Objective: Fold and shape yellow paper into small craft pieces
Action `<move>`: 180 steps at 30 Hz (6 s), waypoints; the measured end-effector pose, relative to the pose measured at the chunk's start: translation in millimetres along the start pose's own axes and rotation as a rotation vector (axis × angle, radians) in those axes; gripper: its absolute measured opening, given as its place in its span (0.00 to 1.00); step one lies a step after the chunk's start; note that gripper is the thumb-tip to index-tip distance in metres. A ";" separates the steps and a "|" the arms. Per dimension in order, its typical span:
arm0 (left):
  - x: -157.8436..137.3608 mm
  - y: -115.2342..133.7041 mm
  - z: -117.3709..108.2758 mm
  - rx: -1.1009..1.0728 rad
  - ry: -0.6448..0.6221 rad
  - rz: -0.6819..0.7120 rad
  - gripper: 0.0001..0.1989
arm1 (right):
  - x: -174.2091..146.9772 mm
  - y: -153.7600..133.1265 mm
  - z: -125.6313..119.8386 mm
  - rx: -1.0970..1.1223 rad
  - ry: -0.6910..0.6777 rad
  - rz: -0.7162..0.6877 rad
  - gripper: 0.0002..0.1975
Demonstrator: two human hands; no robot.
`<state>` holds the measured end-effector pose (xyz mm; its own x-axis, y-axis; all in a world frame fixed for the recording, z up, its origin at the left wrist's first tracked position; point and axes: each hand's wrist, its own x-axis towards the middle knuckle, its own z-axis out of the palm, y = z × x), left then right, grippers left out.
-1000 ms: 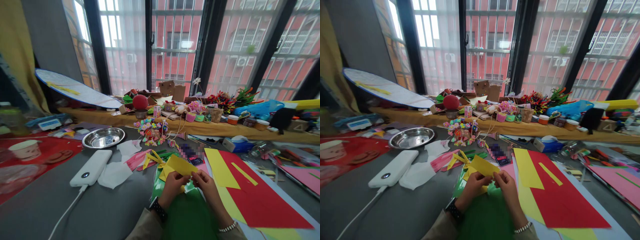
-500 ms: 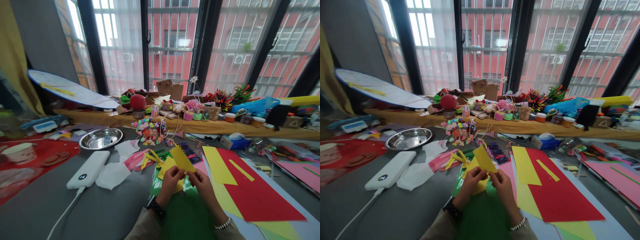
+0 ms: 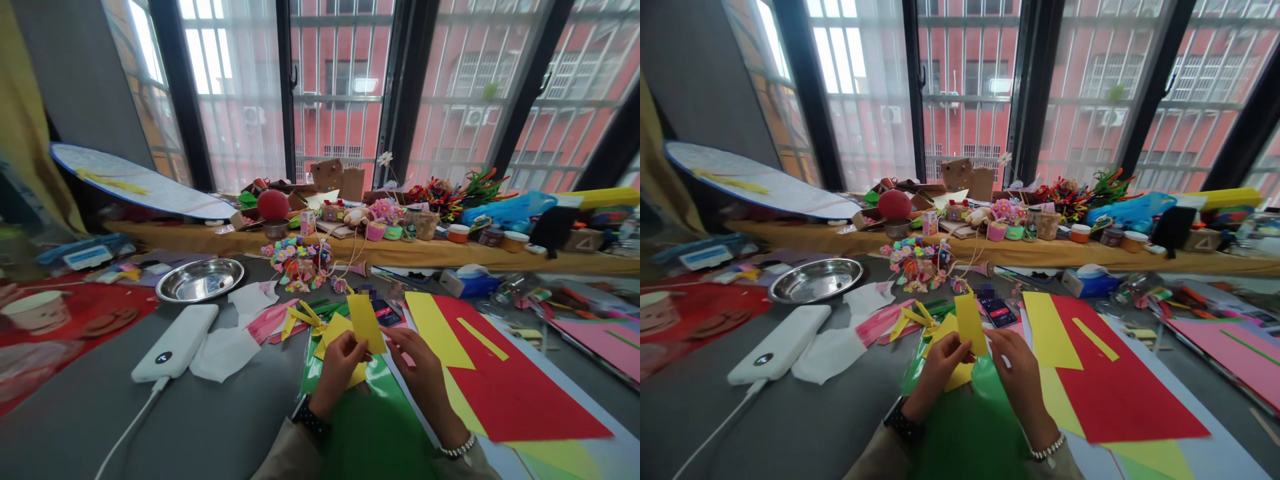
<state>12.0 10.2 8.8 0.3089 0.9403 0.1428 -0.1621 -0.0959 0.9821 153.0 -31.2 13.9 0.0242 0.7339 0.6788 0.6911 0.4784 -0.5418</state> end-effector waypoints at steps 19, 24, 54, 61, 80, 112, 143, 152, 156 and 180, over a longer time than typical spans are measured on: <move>2.1 -1.4 -5.6 0.006 0.155 0.016 0.10 | 1.4 5.0 6.1 0.143 -0.159 -0.025 0.07; 0.5 -2.6 -3.6 0.013 0.126 0.041 0.11 | 4.2 3.1 4.0 0.297 -0.148 0.142 0.07; 3.9 -15.3 1.5 -0.147 -0.047 -0.101 0.17 | -0.7 2.4 15.5 0.573 -0.112 0.434 0.12; 2.3 -11.3 1.4 -0.137 -0.007 -0.106 0.19 | -0.7 4.5 15.9 0.541 -0.132 0.504 0.14; 2.1 -17.7 1.4 -0.056 -0.020 -0.101 0.19 | -3.6 6.3 16.6 0.464 -0.177 0.554 0.14; 3.3 -8.2 -2.2 -0.221 0.082 -0.256 0.23 | -4.6 6.4 16.1 0.432 -0.349 0.525 0.12; 1.1 -2.8 -1.2 -0.219 0.010 -0.207 0.24 | -2.5 -0.6 12.7 0.416 -0.288 0.412 0.14; 0.8 -3.2 -1.0 -0.212 0.002 -0.217 0.24 | -2.9 2.0 14.3 0.392 -0.232 0.393 0.14; 0.8 -2.4 -0.6 -0.211 -0.023 -0.214 0.24 | -3.6 1.4 14.2 0.354 -0.199 0.383 0.15; 0.5 -7.8 0.7 0.071 -0.080 0.015 0.12 | -3.0 -1.8 10.7 0.274 -0.100 0.412 0.13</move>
<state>14.1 11.3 1.3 0.3814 0.9097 0.1639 -0.1008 -0.1353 0.9857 143.9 -29.2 7.6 0.1766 0.9244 0.3381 0.4236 0.2387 -0.8738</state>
